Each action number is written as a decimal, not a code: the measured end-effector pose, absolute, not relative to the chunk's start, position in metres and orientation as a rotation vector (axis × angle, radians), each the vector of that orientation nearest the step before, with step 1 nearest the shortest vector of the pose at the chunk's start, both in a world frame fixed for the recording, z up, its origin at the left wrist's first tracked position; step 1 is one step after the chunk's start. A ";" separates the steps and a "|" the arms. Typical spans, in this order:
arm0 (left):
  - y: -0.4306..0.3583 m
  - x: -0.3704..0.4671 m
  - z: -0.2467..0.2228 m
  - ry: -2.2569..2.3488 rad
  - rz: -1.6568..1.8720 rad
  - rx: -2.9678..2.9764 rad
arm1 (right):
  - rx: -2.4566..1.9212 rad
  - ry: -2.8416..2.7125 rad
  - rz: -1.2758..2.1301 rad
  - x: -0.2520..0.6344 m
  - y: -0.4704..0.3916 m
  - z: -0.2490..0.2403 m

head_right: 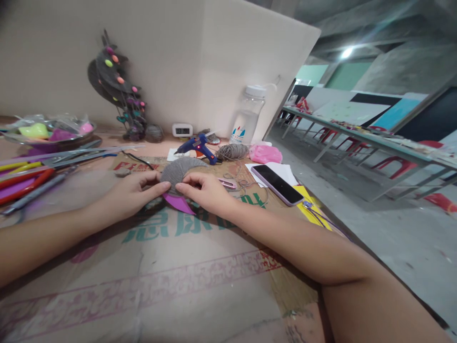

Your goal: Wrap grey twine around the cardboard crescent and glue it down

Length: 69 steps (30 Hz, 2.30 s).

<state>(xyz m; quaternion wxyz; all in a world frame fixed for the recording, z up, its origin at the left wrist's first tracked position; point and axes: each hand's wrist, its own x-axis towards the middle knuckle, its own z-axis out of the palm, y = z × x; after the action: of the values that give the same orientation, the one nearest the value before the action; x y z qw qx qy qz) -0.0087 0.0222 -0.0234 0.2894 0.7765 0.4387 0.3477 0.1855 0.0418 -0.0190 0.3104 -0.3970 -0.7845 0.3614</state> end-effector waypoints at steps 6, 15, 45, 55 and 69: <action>0.021 -0.008 -0.022 1.171 0.993 1.990 | -1.041 -2.077 0.946 0.186 0.041 -0.019; 0.022 -0.009 -0.024 1.203 1.038 1.927 | -1.035 -2.074 0.957 0.185 0.041 -0.019; 0.024 -0.010 -0.023 1.193 0.882 1.987 | -1.020 -2.076 0.927 0.186 0.040 -0.018; 0.023 -0.009 -0.022 1.179 0.923 1.961 | -0.953 -2.056 0.978 0.187 0.041 -0.020; 0.022 -0.007 -0.031 1.280 1.087 1.990 | -0.882 -2.141 0.888 0.186 0.041 -0.024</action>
<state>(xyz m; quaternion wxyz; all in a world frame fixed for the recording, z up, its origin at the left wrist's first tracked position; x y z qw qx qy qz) -0.0070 0.0222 -0.0310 0.2657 0.7367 0.4741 0.4025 0.1862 0.0408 -0.0243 0.3248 -0.3363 -0.8165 0.3388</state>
